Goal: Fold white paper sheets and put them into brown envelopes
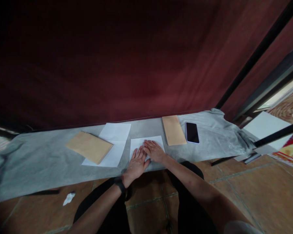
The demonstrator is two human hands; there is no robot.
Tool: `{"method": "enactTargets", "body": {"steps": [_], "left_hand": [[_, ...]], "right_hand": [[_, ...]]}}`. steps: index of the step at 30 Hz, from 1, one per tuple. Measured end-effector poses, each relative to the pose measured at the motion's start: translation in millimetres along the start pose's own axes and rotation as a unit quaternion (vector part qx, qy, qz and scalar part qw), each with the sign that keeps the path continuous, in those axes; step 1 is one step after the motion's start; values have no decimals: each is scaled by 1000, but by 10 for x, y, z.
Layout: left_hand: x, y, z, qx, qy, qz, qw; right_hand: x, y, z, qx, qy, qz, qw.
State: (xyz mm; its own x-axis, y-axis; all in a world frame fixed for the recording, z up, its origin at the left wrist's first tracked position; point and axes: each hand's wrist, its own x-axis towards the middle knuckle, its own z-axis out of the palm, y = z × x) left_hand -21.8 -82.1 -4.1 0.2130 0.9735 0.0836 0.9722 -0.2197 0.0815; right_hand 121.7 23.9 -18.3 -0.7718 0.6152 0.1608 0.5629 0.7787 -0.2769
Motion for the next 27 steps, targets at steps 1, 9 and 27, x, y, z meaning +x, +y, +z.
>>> {"method": "enactTargets", "body": {"steps": [1,9,27], "left_hand": [[0,-12,16,-4,1,0,1000],[78,-202,93,-17,35,-78,996],[218,-274,-69,-19,42,-83,996]], "right_hand": [[26,38,-5,-2,-7,4,1000],[215,102,13,-48,16,39,998],[-199,-328,4,-43,69,99,992]]}}
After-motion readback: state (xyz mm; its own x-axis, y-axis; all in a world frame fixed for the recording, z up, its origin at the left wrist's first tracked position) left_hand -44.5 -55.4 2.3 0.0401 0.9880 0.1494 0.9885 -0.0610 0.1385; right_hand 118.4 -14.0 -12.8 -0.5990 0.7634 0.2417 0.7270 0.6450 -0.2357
